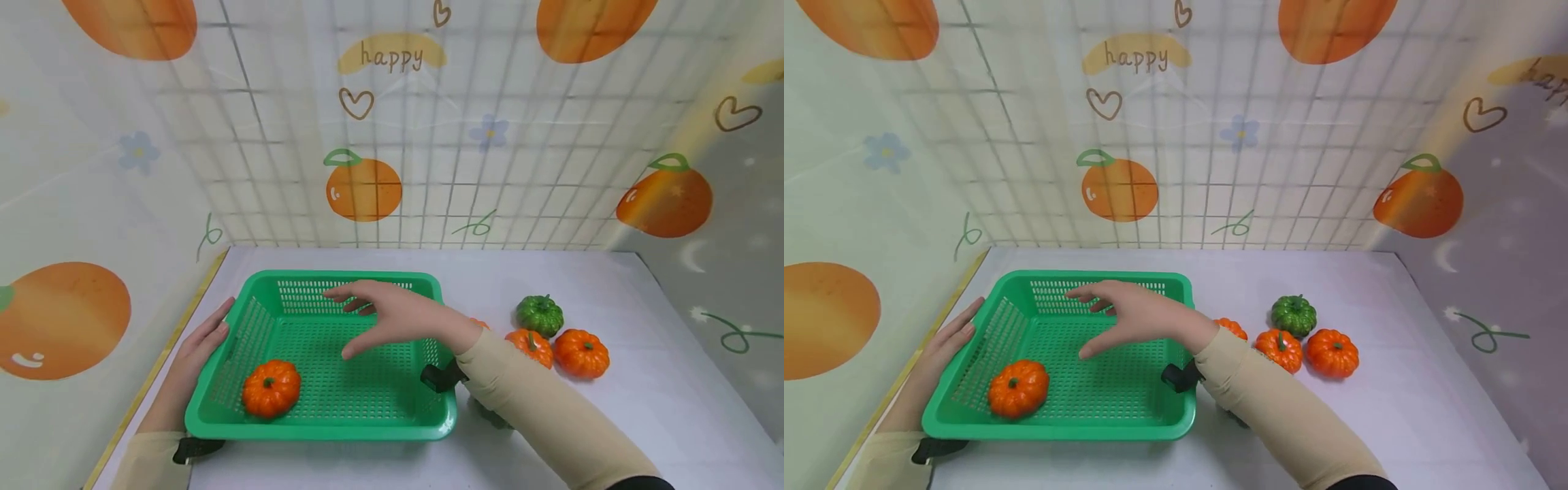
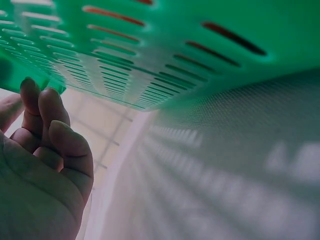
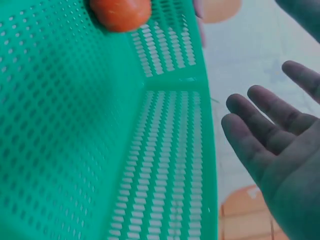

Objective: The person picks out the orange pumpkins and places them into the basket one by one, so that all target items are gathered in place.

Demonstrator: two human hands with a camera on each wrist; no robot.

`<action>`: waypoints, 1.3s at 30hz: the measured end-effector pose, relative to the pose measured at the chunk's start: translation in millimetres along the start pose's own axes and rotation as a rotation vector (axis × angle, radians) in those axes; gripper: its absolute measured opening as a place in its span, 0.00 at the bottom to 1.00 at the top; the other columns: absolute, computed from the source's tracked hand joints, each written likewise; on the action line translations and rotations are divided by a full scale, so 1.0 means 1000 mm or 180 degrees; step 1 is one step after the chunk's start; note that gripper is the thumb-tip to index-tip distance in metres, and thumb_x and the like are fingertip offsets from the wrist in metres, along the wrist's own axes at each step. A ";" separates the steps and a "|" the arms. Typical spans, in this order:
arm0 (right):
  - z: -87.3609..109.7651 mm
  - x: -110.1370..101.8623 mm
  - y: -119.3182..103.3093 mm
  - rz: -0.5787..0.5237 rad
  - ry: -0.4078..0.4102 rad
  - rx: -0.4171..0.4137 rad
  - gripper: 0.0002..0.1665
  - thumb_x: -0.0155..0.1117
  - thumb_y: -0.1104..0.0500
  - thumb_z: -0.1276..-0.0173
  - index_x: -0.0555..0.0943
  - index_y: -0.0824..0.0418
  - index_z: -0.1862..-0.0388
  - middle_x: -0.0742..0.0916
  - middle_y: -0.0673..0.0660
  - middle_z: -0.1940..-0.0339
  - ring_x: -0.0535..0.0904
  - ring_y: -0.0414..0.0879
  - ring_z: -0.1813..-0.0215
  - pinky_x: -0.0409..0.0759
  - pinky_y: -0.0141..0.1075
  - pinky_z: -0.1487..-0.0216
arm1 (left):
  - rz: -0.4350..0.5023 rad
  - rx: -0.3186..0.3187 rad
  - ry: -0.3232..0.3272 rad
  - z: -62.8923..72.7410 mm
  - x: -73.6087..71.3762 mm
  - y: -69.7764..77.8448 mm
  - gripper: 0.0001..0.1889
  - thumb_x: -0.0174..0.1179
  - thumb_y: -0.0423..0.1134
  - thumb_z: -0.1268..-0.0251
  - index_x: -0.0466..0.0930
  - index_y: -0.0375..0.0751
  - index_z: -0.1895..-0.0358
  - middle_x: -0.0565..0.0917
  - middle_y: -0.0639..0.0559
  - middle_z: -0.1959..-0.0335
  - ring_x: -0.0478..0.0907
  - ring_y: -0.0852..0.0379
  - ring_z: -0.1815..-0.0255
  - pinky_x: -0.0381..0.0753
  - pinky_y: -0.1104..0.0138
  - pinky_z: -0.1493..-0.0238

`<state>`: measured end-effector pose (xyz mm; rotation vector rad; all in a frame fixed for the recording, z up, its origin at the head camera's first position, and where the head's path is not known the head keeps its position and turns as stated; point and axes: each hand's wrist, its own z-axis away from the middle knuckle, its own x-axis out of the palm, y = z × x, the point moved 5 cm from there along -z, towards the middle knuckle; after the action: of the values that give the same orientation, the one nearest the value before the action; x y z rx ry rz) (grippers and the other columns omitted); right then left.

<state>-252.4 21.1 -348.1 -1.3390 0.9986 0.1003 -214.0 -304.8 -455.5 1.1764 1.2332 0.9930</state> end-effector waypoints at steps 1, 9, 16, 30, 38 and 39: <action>0.005 -0.004 0.001 -0.0023 0.0058 0.0016 0.52 0.79 0.38 0.48 0.66 0.44 0.26 0.72 0.37 0.31 0.73 0.38 0.36 0.71 0.37 0.36 | -0.0026 -0.0002 0.0006 0.000 0.000 0.000 0.27 0.43 0.49 0.18 0.53 0.59 0.21 0.53 0.57 0.21 0.58 0.62 0.28 0.75 0.73 0.49; 0.039 -0.033 0.010 -0.0074 0.0355 0.0177 0.52 0.79 0.41 0.46 0.65 0.45 0.25 0.73 0.41 0.31 0.73 0.43 0.35 0.71 0.44 0.36 | -0.0006 0.0014 0.0013 0.000 0.000 0.002 0.27 0.43 0.49 0.18 0.53 0.59 0.21 0.52 0.57 0.20 0.58 0.62 0.29 0.75 0.73 0.49; 0.074 -0.058 0.008 -0.0107 0.0595 0.0403 0.51 0.80 0.51 0.44 0.64 0.46 0.24 0.73 0.50 0.29 0.72 0.48 0.33 0.70 0.45 0.35 | -0.0085 0.0015 0.0049 0.001 0.001 0.003 0.27 0.42 0.49 0.18 0.53 0.59 0.21 0.53 0.56 0.20 0.59 0.60 0.28 0.75 0.72 0.49; 0.152 -0.081 0.046 -0.0036 0.1072 0.1004 0.49 0.79 0.43 0.45 0.65 0.35 0.27 0.72 0.40 0.30 0.72 0.49 0.33 0.75 0.50 0.40 | -0.0095 -0.0013 0.0084 -0.003 0.000 0.003 0.27 0.42 0.51 0.19 0.54 0.60 0.21 0.52 0.58 0.20 0.54 0.56 0.25 0.73 0.74 0.48; 0.183 -0.084 0.060 -0.0138 0.1232 0.1169 0.49 0.78 0.45 0.44 0.64 0.38 0.26 0.72 0.46 0.29 0.71 0.54 0.32 0.72 0.55 0.39 | -0.0087 0.0021 0.0104 -0.002 0.000 0.002 0.27 0.42 0.51 0.19 0.54 0.58 0.21 0.52 0.57 0.20 0.57 0.58 0.27 0.75 0.73 0.49; 0.187 -0.085 0.061 -0.0126 0.1251 0.1173 0.48 0.78 0.46 0.43 0.64 0.38 0.26 0.72 0.47 0.29 0.71 0.54 0.32 0.72 0.55 0.39 | -0.0094 0.0021 0.0114 -0.002 0.000 0.002 0.27 0.42 0.51 0.19 0.54 0.58 0.21 0.53 0.57 0.20 0.58 0.59 0.28 0.75 0.73 0.49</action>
<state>-238.1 234.4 -357.7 -1.0553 1.2482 -0.3748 -215.6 -304.1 -453.7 1.1466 1.2796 0.9925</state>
